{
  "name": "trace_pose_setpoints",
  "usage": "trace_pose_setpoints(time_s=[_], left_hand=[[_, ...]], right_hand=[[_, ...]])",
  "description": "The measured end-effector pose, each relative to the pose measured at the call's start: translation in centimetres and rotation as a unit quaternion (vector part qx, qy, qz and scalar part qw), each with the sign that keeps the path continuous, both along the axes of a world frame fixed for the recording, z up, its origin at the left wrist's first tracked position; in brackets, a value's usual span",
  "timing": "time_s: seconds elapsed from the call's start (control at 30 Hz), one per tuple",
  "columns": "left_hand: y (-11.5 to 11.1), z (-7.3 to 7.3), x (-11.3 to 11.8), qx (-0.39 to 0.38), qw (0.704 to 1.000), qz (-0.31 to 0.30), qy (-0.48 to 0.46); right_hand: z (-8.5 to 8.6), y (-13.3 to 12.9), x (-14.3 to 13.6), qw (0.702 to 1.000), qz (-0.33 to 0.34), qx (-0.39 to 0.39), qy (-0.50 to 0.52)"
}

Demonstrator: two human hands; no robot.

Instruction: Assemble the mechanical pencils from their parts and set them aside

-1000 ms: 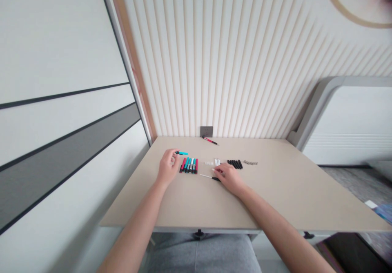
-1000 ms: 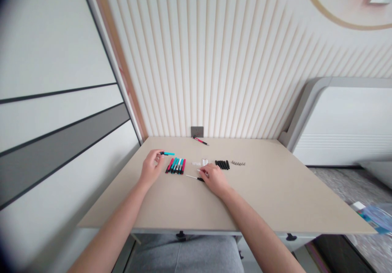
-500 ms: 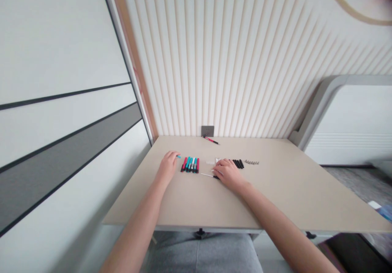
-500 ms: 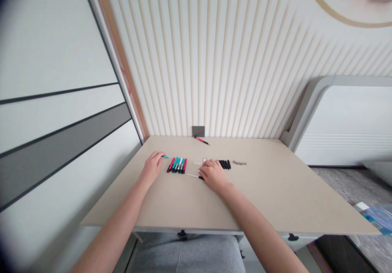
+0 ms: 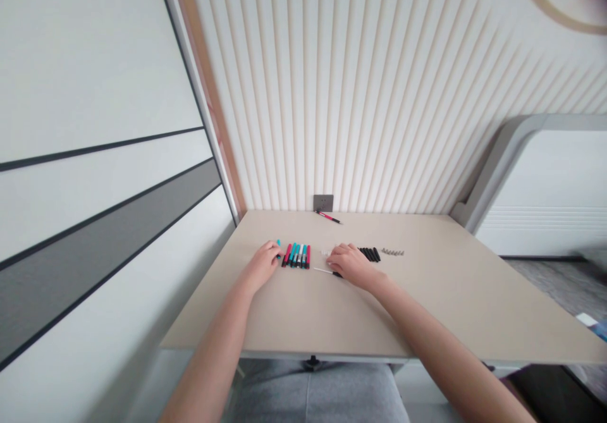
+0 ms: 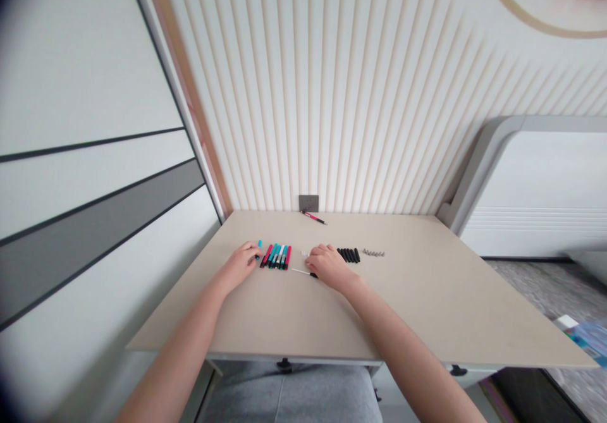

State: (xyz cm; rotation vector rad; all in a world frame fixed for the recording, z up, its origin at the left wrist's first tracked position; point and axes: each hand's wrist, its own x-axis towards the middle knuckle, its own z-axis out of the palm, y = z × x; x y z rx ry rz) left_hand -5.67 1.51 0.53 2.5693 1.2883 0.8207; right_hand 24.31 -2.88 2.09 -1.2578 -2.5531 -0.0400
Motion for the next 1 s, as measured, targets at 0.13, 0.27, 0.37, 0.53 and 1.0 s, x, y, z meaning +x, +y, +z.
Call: trace_pose_setpoints(time_s=[0.13, 0.27, 0.37, 0.53, 1.0], left_hand=[[-0.1, -0.2, -0.1, -0.007, 1.000, -0.004, 0.008], [-0.4, -0.1, -0.1, -0.007, 1.000, 0.006, 0.020], [-0.5, 0.3, 0.0, 0.000, 0.999, 0.023, 0.028], [-0.4, 0.4, -0.2, -0.006, 0.998, 0.060, 0.037], [0.0, -0.1, -0.5, -0.027, 0.995, 0.094, 0.034]], right_hand=[[-0.3, 0.0, -0.2, 1.000, -0.006, -0.008, 0.011], [-0.4, -0.1, -0.2, 1.000, -0.006, -0.015, 0.021], [-0.4, -0.2, -0.3, 1.000, -0.005, -0.004, 0.026], [-0.3, 0.4, -0.5, 0.993, -0.020, 0.006, 0.116], [-0.5, 3.6, -3.0, 0.985, -0.076, -0.039, 0.147]])
